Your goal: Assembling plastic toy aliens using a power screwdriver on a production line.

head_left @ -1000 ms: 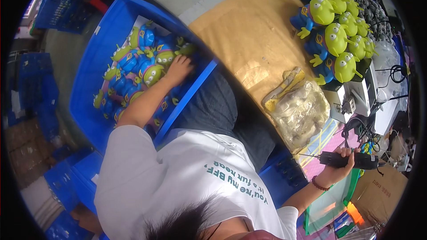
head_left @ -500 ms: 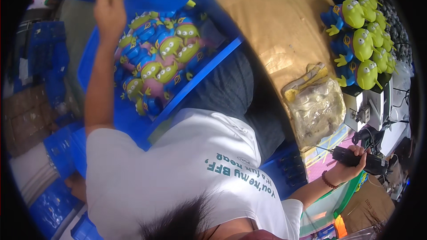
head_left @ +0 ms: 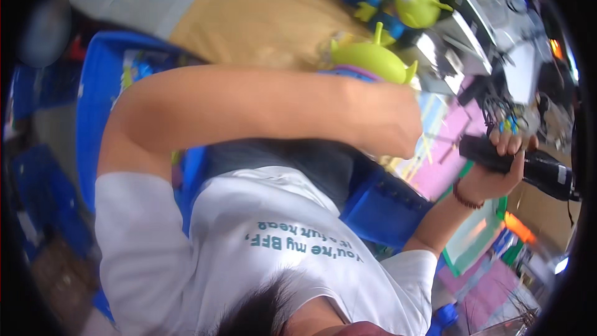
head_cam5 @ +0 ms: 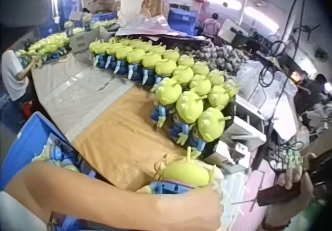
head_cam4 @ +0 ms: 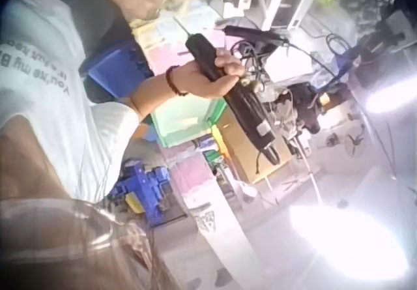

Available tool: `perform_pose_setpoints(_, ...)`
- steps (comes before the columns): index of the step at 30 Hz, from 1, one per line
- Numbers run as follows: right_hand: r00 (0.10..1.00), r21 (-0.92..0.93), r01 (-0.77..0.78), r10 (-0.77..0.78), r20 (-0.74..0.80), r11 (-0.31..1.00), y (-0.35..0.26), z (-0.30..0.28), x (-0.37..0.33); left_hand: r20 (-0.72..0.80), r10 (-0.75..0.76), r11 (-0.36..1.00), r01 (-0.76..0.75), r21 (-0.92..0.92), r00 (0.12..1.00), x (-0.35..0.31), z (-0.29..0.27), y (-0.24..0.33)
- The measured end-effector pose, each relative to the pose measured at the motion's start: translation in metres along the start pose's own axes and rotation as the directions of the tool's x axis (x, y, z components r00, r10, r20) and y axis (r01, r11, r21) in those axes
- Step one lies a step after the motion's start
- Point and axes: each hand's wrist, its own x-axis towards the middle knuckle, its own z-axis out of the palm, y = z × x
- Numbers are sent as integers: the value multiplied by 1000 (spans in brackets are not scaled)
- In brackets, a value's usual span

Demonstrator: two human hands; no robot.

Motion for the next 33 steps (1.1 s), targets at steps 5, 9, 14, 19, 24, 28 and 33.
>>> perform_pose_setpoints(5,962,-144,263,-246,121,954,8,3,48,136,36,999,-34,-19,990,64,42,5)
perform_pose_setpoints(9,943,-225,319,-285,174,920,37,23,86,-127,-147,988,153,38,981,59,69,8)
perform_pose_setpoints(14,979,-330,198,-173,104,923,66,20,114,-336,-499,865,483,-136,799,11,63,39)
perform_pose_setpoints(19,996,-362,-37,66,67,931,70,25,112,-459,-565,798,595,-92,686,1,110,43)
perform_pose_setpoints(24,987,-165,-62,85,138,984,40,55,70,-482,-581,793,588,-158,655,4,112,41)
perform_pose_setpoints(28,974,-140,52,-19,225,989,38,73,40,-459,-584,799,576,-176,670,0,113,42)
perform_pose_setpoints(33,977,-215,93,-48,209,972,47,78,24,-493,-579,805,551,-219,650,0,116,40)
